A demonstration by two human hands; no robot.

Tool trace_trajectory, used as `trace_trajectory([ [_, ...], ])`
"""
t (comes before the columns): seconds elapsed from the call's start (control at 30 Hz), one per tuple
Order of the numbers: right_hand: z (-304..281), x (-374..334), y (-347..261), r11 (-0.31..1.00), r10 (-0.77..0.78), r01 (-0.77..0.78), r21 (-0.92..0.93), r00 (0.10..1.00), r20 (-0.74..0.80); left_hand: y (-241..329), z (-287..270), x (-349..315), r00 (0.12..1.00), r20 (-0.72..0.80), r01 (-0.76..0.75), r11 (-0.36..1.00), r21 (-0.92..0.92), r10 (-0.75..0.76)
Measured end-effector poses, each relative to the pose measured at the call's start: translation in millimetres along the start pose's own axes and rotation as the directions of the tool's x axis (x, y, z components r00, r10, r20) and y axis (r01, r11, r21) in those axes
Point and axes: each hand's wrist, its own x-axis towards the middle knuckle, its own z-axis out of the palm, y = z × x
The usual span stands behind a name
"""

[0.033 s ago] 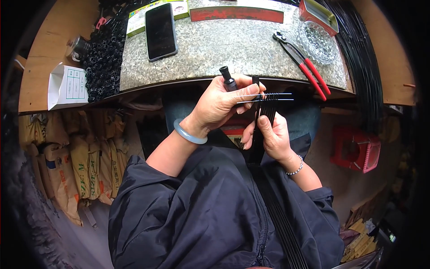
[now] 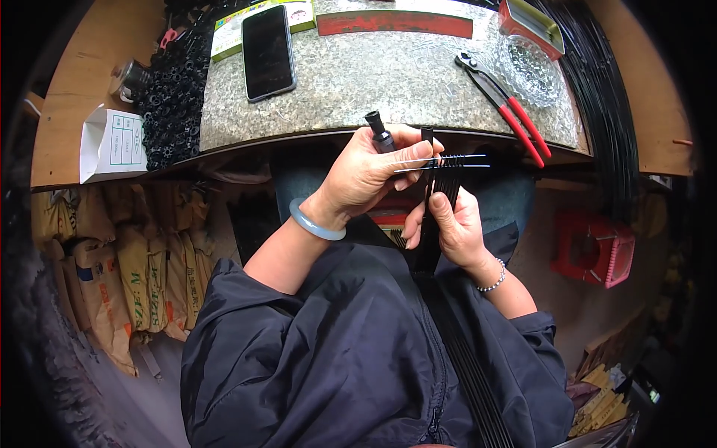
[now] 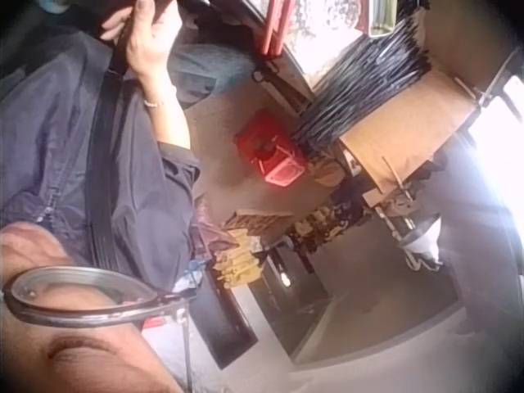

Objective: Bundling black rods together and securing them using a tool at a manufacturing workstation.

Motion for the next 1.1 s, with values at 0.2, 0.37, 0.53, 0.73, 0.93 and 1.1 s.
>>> trace_trajectory([
  [0.2, 0.5, -1.0, -2.3, 1.0, 0.009, -0.009, -0.015, 1.0, 0.001, -4.7, 1.2, -3.5, 1.0, -0.008, -0.012, 0.999, 0.04, 0.013],
  [0.37, -1.1, -2.2, -3.2, 1.0, -0.011, 0.011, 0.001, 1.0, -0.007, -8.8, 6.8, -17.9, 0.999, -0.023, -0.039, 0.993, -0.112, 0.037],
  [0.53, -0.7, -2.5, -1.3, 1.0, -0.009, 0.008, 0.019, 1.0, 0.014, -15.1, 3.6, -20.9, 0.992, 0.014, -0.126, 0.991, -0.041, 0.126],
  [0.73, 3.1, -0.4, -3.6, 0.999, -0.019, 0.018, 0.045, 1.0, 0.021, -9.4, 6.5, -16.3, 0.996, 0.006, -0.089, 0.995, 0.053, 0.089],
  [0.93, 7.2, 1.4, -9.9, 0.999, -0.054, 0.054, 0.0, 0.998, -0.007, -15.9, 17.1, -15.3, 0.974, -0.004, -0.224, 0.971, 0.079, 0.225],
  [1.1, -4.4, -3.2, -4.8, 0.994, -0.051, 0.043, 0.097, 0.995, 0.082, -13.4, 31.5, -13.0, 0.96, -0.197, -0.167, 0.973, 0.16, 0.198],
])
